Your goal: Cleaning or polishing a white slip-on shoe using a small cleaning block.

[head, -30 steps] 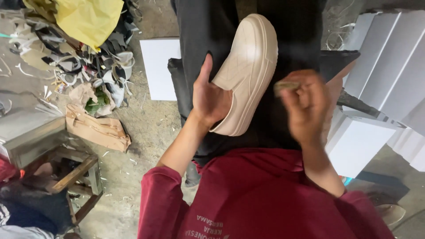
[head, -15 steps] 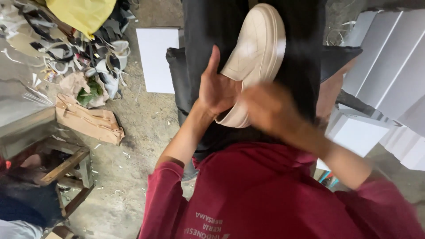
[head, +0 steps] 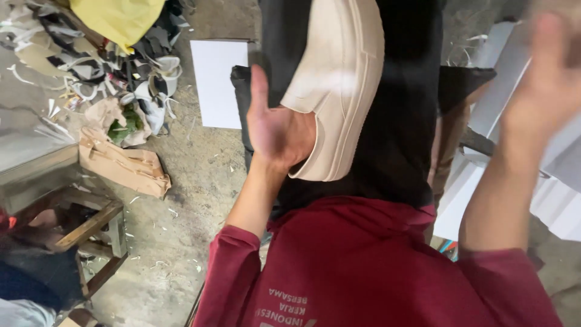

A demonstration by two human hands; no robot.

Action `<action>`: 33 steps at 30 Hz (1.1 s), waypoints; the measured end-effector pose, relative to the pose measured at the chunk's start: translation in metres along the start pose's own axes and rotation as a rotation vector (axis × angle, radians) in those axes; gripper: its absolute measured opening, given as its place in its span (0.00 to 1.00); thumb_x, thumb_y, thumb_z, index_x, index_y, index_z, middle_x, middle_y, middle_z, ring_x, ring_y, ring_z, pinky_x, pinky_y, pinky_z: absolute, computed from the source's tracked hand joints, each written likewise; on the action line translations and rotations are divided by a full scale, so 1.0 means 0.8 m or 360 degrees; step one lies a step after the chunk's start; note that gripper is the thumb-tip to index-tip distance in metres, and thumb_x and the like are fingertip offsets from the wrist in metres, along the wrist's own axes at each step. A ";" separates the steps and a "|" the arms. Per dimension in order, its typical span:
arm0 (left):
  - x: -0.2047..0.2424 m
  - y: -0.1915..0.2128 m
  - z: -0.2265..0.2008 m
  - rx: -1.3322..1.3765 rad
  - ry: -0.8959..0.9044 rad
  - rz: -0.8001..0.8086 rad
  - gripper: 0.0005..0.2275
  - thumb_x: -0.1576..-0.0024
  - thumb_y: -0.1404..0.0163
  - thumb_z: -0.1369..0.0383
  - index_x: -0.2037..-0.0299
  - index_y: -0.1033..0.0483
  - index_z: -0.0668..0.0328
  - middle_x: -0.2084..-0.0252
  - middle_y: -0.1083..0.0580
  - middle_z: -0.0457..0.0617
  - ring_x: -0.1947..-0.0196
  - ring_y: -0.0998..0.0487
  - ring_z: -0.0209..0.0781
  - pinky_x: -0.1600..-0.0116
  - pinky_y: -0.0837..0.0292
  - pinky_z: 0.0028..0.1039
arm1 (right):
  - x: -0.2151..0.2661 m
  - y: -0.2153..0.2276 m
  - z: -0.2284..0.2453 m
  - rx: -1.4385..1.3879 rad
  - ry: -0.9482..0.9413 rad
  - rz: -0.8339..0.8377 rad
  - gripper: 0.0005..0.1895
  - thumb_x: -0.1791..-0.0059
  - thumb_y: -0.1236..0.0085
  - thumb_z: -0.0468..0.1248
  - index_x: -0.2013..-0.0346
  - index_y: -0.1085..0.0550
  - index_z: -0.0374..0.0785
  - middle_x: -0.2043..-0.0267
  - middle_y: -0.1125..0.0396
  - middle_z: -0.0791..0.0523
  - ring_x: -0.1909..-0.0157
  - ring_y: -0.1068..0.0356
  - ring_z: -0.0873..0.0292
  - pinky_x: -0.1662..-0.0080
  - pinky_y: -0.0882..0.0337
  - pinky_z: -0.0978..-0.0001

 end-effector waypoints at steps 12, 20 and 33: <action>-0.010 0.000 -0.043 0.0538 -0.0446 0.1077 0.37 0.33 0.56 0.38 0.26 0.36 0.63 0.27 0.34 0.57 0.23 0.39 0.52 0.15 0.54 0.45 | 0.102 -0.057 0.001 -0.0667 -0.0670 -0.0109 0.07 0.47 0.42 0.34 0.62 0.32 0.40 0.64 0.34 0.56 0.64 0.39 0.65 0.62 0.41 0.75; 0.007 -0.036 -0.063 0.0479 -0.0833 0.1260 0.34 0.30 0.57 0.41 0.30 0.34 0.67 0.29 0.32 0.58 0.26 0.35 0.52 0.17 0.47 0.41 | 0.104 -0.066 -0.008 -0.0776 -0.0788 -0.0113 0.05 0.46 0.42 0.34 0.62 0.31 0.41 0.64 0.33 0.58 0.64 0.38 0.67 0.62 0.39 0.78; 0.012 -0.043 -0.082 0.0404 -0.0877 0.1467 0.36 0.33 0.59 0.38 0.33 0.31 0.68 0.33 0.31 0.65 0.29 0.32 0.59 0.21 0.43 0.50 | 0.109 -0.084 -0.029 -0.0611 -0.0589 -0.0122 0.06 0.46 0.39 0.31 0.59 0.29 0.39 0.66 0.37 0.60 0.70 0.40 0.71 0.65 0.37 0.84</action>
Point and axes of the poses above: each hand's wrist, its own x-axis away from the middle knuckle, its own y-axis out of the back of the hand, z = x × y, the point moved 3 cm from there along -x, towards the middle knuckle
